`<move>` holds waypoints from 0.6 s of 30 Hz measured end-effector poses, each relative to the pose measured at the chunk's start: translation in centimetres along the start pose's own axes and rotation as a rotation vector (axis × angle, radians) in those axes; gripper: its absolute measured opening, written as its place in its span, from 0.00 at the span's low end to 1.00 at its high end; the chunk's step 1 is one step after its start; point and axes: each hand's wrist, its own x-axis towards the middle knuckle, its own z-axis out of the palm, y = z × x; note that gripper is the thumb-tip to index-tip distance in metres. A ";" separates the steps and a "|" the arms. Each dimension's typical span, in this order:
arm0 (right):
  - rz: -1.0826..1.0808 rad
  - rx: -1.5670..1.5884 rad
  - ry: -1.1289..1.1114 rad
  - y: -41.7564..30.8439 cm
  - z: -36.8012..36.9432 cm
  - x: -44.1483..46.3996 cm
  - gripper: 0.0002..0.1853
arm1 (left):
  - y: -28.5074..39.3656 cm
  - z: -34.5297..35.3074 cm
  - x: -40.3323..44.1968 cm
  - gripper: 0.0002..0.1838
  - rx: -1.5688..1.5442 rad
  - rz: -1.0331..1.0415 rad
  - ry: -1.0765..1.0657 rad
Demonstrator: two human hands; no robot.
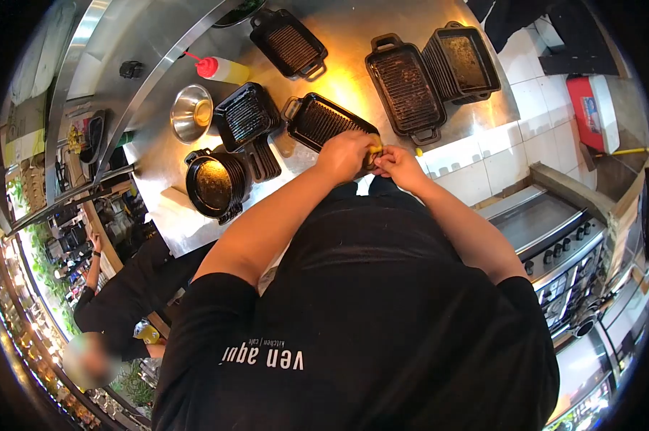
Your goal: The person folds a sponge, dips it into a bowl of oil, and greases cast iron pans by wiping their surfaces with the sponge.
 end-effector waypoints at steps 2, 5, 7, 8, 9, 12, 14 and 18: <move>0.054 0.089 0.000 0.2 -0.1 0.0 0.08 | -1.0 -2.4 -0.8 0.10 0.095 -0.068 -0.370; 0.079 0.091 0.001 -0.4 0.0 -0.2 0.07 | -3.4 -5.1 -1.0 0.13 0.166 -0.107 -0.250; 0.089 0.081 -0.001 -0.6 -0.1 -0.2 0.07 | -4.6 -6.1 0.0 0.14 0.213 -0.147 -0.082; 0.099 0.073 -0.001 -0.6 -0.1 -0.2 0.08 | -5.2 -6.4 0.8 0.14 0.313 -0.072 -0.045; 0.103 0.065 -0.001 -0.5 -0.1 -0.2 0.08 | -5.9 -6.5 1.2 0.15 0.412 0.003 -0.005; 0.095 0.062 -0.006 -0.4 0.1 -0.1 0.09 | -7.3 -6.0 1.1 0.14 0.533 0.141 -0.233; 0.121 0.018 0.032 -0.5 0.3 -0.1 0.08 | -8.4 -7.0 0.1 0.14 0.518 0.169 -0.345; 0.135 0.001 0.052 -0.6 0.5 -0.1 0.07 | -8.4 -10.8 0.2 0.14 0.567 0.145 -0.725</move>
